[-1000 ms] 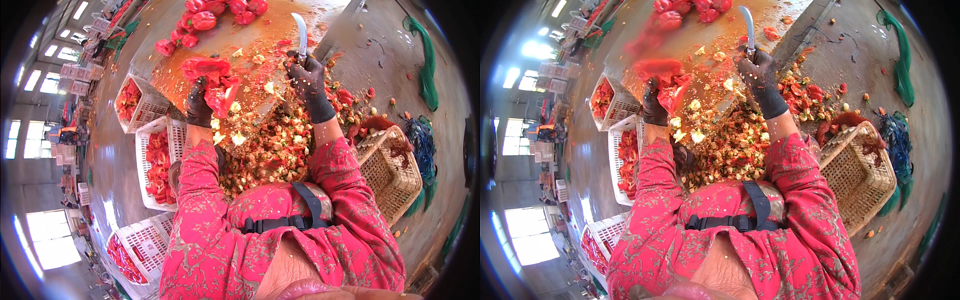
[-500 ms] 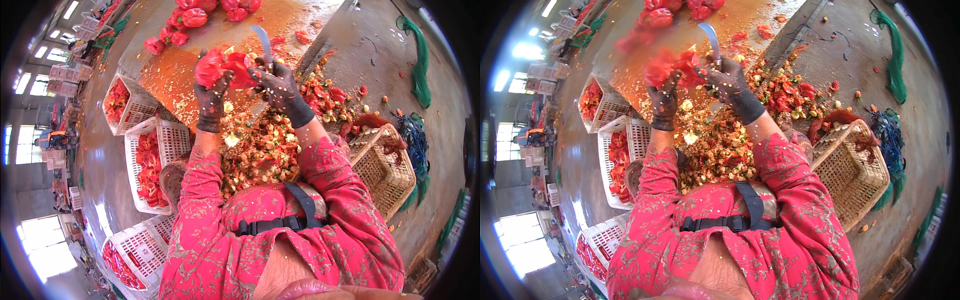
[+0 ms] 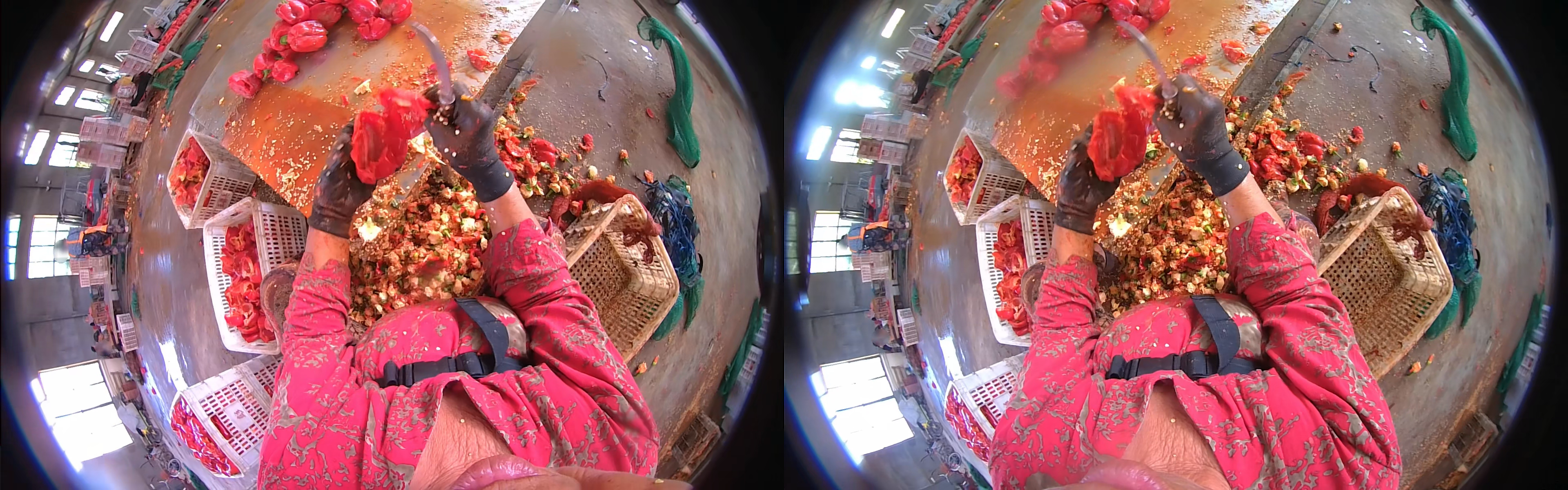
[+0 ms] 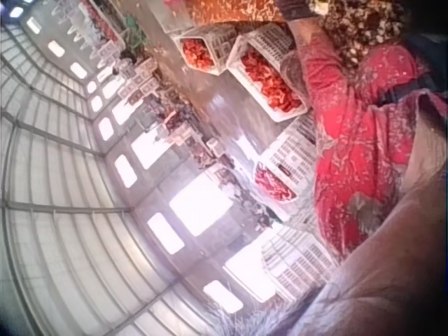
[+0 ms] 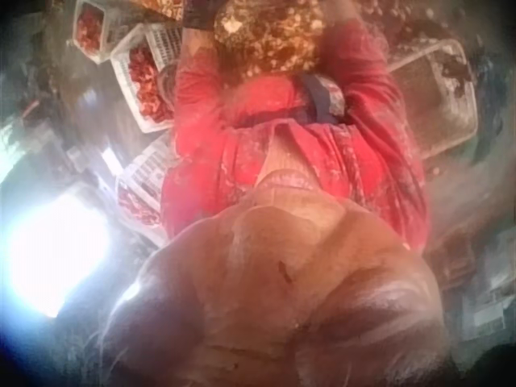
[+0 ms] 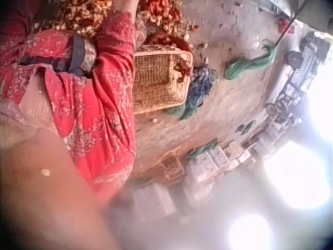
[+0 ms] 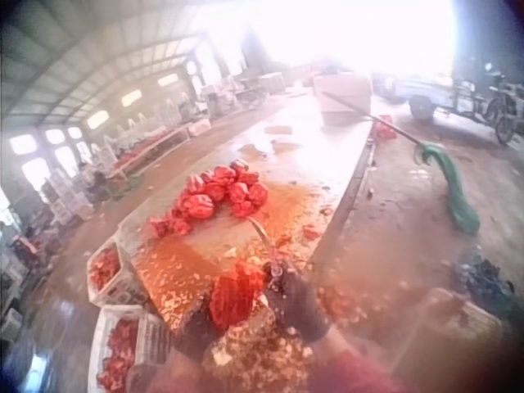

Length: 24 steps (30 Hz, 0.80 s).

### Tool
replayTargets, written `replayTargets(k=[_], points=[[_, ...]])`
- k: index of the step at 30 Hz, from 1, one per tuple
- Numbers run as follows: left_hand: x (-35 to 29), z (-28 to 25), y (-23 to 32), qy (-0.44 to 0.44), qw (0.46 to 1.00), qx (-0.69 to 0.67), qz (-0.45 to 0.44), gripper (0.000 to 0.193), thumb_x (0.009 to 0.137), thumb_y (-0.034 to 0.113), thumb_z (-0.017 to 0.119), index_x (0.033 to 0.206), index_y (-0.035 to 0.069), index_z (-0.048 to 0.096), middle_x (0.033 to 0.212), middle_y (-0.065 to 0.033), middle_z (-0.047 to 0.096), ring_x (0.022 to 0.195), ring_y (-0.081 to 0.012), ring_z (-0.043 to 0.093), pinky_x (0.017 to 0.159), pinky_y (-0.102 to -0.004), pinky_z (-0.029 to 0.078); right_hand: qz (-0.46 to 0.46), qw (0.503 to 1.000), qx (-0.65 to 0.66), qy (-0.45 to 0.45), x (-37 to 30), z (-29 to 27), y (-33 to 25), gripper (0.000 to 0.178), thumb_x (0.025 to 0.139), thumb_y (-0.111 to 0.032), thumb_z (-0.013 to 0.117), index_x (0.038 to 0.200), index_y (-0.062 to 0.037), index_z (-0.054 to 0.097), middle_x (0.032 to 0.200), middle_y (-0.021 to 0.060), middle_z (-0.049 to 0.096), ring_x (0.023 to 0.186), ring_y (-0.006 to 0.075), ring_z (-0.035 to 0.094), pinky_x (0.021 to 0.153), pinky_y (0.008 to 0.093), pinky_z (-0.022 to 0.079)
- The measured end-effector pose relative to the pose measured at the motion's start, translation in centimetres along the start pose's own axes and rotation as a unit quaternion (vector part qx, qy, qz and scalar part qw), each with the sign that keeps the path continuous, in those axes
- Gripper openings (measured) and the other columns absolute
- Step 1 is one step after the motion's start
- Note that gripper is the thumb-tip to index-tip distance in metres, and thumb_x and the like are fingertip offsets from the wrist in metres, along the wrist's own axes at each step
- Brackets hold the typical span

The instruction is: The person repeatedly picks up red bell peppers and uses a knife to chop them into small pieces on a wooden cutting board. The chopped pieces accumulate on the board while whole peppers are arranged nearby.

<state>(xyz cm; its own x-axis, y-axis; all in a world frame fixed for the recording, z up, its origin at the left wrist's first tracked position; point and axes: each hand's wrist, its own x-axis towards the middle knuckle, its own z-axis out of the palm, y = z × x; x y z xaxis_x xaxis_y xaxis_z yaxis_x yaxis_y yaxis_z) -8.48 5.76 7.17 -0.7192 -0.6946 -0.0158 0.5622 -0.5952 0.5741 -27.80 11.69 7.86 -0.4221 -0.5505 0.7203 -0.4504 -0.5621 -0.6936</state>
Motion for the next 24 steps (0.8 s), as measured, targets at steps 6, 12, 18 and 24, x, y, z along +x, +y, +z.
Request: replayTargets(k=[6, 12, 18, 24], points=[[2.1, 1.9, 0.4, 0.062, 0.929, 0.36, -0.052, 0.032, 0.081, 0.012, 0.06, 0.11, 0.001, 0.054, 0.1, -0.0055, 0.06, 0.088, -0.0159, 0.059, 0.078, -0.0288, 0.049, 0.015, 0.998, 0.057, -0.004, -0.4, -0.2, -0.4, 0.017, 0.072, -0.003, 0.061, 0.083, -0.0001, 0.048, 0.074, 0.0113, 0.06, 0.06, 0.0181, 0.061, 0.056, 0.0285, 0.048], [1.3, -0.2, -1.3, 0.048, 0.962, 0.257, 0.083, 0.035, 0.07, 0.002, 0.066, 0.104, 0.003, 0.057, 0.094, -0.004, 0.062, 0.084, -0.0151, 0.06, 0.077, -0.0285, 0.049, 0.365, 0.785, 0.488, 0.115, 0.2, -1.2, -0.2, 0.019, 0.076, 0.003, 0.055, 0.095, 0.0004, 0.053, 0.085, 0.009, 0.061, 0.071, 0.0176, 0.062, 0.059, 0.0271, 0.052], [1.0, 2.1, -0.4, 0.031, 0.931, 0.361, 0.056, 0.04, 0.077, 0.012, 0.065, 0.113, 0.002, 0.052, 0.103, -0.0056, 0.06, 0.091, -0.0174, 0.058, 0.081, -0.0294, 0.049, 0.322, 0.838, 0.434, 0.079, -0.2, -0.8, 1.5, 0.026, 0.071, 0.004, 0.057, 0.097, 0.006, 0.055, 0.086, 0.0098, 0.061, 0.076, 0.017, 0.06, 0.07, 0.0284, 0.05], [2.0, 2.3, -1.0, 0.067, 0.783, 0.603, 0.141, 0.022, 0.085, 0.023, 0.059, 0.095, 0.004, 0.064, 0.094, -0.0023, 0.059, 0.076, -0.0095, 0.054, 0.068, -0.0233, 0.042, 0.373, 0.823, 0.425, 0.056, -0.9, -0.1, 2.6, 0.023, 0.073, 0.003, 0.059, 0.095, 0.0051, 0.055, 0.081, 0.0081, 0.06, 0.071, 0.0156, 0.06, 0.065, 0.027, 0.05]])
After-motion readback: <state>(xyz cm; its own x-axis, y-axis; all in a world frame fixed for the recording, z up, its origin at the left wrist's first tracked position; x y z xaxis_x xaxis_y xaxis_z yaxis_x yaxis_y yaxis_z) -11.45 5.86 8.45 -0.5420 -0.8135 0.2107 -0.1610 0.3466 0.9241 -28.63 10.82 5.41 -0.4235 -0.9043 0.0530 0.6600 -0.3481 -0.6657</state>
